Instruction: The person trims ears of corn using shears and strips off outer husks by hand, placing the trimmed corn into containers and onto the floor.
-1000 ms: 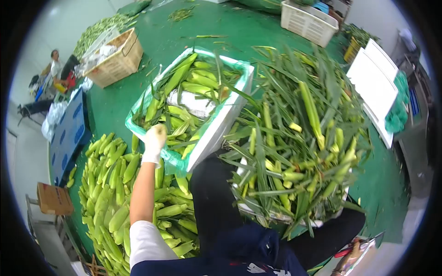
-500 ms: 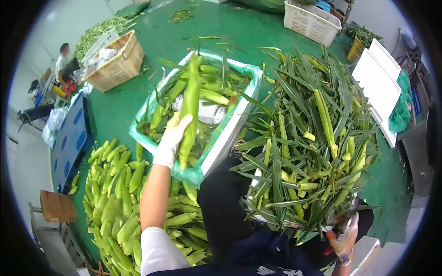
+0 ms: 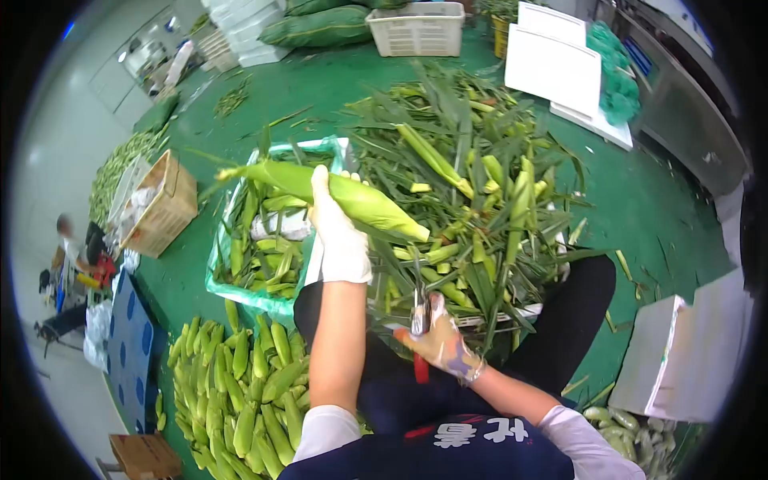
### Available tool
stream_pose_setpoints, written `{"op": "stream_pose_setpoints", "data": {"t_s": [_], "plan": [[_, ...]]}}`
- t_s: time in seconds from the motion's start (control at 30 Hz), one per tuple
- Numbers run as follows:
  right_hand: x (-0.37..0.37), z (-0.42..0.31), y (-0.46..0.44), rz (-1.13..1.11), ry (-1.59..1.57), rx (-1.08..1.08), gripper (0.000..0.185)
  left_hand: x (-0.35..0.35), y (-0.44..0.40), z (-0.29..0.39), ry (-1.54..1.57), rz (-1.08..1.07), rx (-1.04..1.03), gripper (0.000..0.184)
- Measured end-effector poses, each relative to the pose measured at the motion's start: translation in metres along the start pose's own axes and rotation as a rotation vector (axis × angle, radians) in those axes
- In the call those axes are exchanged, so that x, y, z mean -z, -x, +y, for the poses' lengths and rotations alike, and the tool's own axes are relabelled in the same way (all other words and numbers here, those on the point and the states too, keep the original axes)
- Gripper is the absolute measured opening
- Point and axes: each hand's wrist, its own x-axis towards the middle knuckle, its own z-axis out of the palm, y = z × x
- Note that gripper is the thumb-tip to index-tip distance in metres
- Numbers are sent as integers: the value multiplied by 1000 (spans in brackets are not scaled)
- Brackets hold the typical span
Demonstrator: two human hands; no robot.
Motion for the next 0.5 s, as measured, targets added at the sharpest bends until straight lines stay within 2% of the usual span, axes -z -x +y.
{"op": "stream_pose_setpoints", "data": {"t_s": [0.07,0.1,0.13,0.2,0.23,0.27,0.33,0.37,0.4,0.47,0.5], "plan": [[6,17,-20,138,-11,153,79,5,14,-25,5,54,36,40],[12,10,-26,355,78,384,81,4,25,-40,5,95,19,40],[24,4,-26,341,6,208,83,1,34,-53,7,133,-3,41],[38,10,-33,398,3,244,82,-4,42,-70,61,128,-3,42],[44,15,-34,402,67,195,78,-6,41,-73,52,132,16,42],[51,18,-30,491,134,340,52,-9,38,-77,52,137,32,42],[70,32,-24,214,-462,160,28,-4,12,-76,-40,81,134,39],[76,38,-23,56,-762,60,17,-2,2,-73,-182,6,57,38],[87,37,-22,16,-775,35,25,-8,-1,-65,-320,-67,-25,37],[101,52,-38,-1,-471,191,34,-1,-17,-47,-815,-295,-77,42],[110,55,-43,-21,-327,323,48,-9,-6,-38,-1035,-359,-147,45]]}}
